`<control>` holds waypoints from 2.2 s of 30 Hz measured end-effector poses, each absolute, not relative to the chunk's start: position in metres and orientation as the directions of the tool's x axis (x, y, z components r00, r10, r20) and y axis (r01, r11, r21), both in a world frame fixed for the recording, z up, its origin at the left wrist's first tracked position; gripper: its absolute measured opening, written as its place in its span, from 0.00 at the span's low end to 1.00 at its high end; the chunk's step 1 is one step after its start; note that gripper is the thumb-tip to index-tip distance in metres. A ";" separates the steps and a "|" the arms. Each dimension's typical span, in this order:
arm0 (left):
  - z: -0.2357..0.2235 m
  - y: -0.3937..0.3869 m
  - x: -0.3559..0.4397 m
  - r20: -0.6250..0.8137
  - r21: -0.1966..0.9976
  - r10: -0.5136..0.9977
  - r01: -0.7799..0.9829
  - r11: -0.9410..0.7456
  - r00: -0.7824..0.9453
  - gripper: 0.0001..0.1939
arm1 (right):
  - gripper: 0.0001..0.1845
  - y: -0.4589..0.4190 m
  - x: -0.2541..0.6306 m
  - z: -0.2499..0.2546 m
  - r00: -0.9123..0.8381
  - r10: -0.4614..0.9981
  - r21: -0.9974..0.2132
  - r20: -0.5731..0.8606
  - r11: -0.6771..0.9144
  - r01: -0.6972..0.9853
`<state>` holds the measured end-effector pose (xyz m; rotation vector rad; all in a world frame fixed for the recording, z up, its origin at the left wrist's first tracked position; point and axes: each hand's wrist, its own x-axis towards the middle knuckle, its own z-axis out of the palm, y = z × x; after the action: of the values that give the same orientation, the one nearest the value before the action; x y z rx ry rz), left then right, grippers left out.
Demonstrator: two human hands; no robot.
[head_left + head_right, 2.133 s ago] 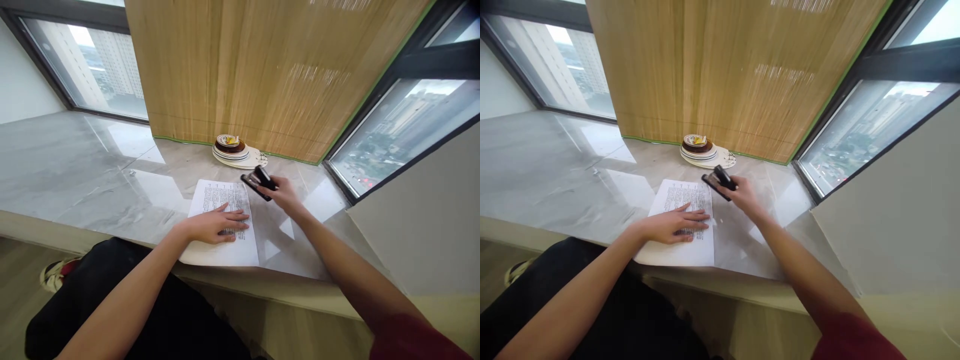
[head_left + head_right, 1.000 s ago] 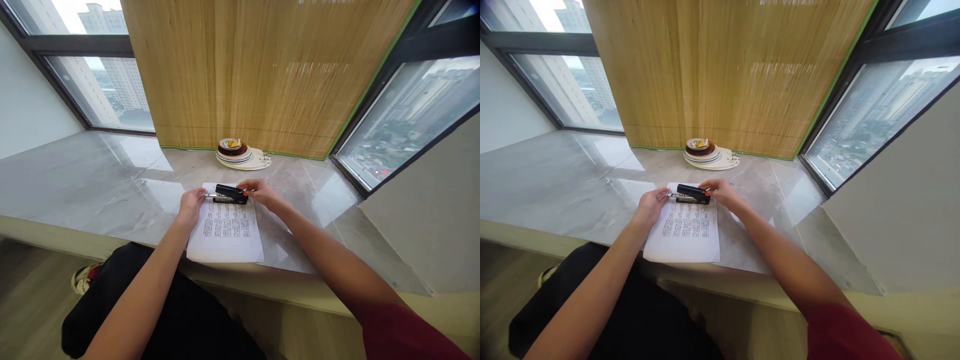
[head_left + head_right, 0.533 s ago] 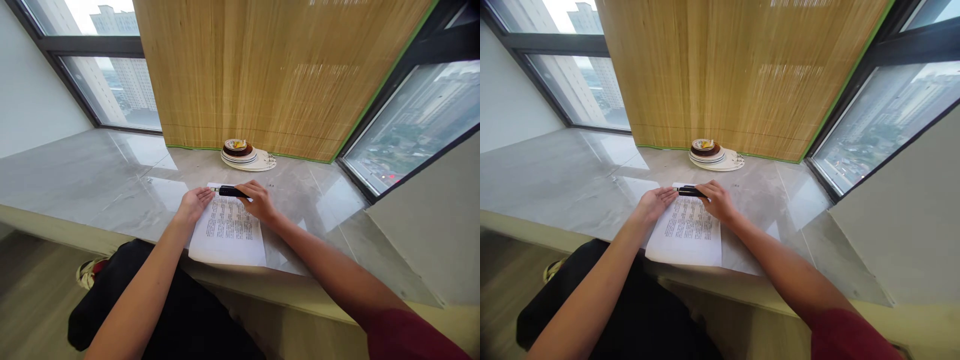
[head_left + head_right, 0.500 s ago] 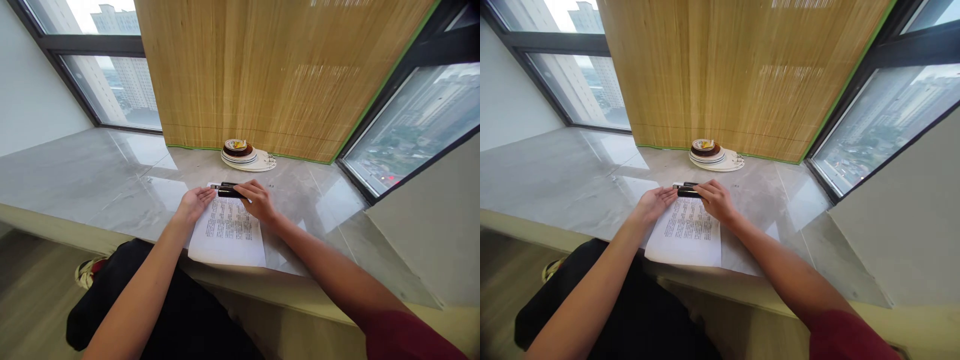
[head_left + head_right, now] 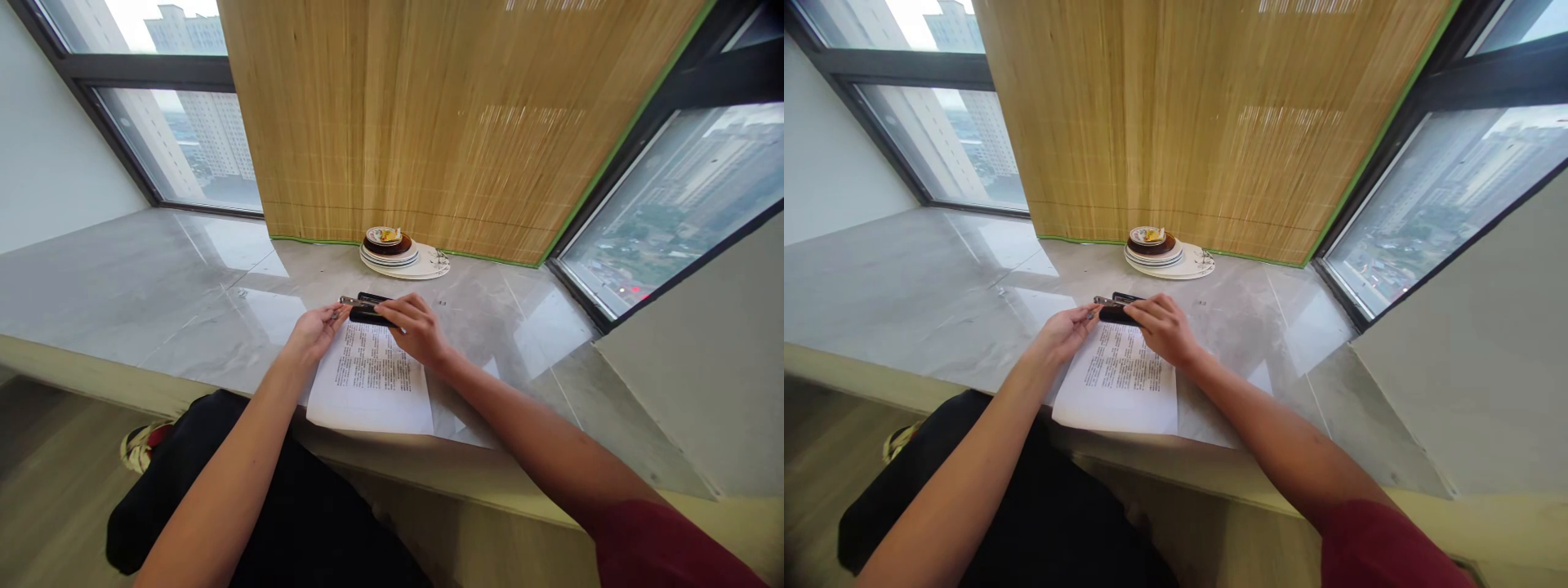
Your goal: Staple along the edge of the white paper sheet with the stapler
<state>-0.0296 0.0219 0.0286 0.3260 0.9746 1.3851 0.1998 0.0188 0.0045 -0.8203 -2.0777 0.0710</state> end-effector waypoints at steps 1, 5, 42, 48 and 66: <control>0.028 0.022 -0.030 -0.364 0.720 0.921 -0.669 0.185 -0.137 0.23 | 0.14 0.019 0.198 0.003 -0.287 0.664 -0.469 0.691 0.713 0.522; 0.025 0.023 -0.033 -0.283 0.765 0.930 -0.640 0.072 -0.234 0.20 | 0.17 0.023 0.194 -0.005 -0.104 0.848 -0.727 0.520 0.503 0.467; 0.018 0.019 -0.034 0.062 0.980 0.992 -0.181 -0.082 -0.109 0.06 | 0.17 0.028 0.203 -0.010 -0.241 0.887 -0.802 0.394 0.459 0.382; 0.014 0.022 -0.033 0.103 0.992 0.991 -0.061 -0.108 -0.086 0.09 | 0.18 0.029 0.203 -0.010 -0.252 0.880 -0.795 0.404 0.473 0.378; 0.006 0.025 -0.038 0.333 0.855 0.942 0.436 -0.281 -0.045 0.14 | 0.19 0.031 0.201 -0.014 -0.265 0.865 -0.775 0.426 0.500 0.386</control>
<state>-0.0378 0.0252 0.0061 1.7292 1.4580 1.3028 0.2014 0.0313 -0.0142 -1.0412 -1.8562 0.6786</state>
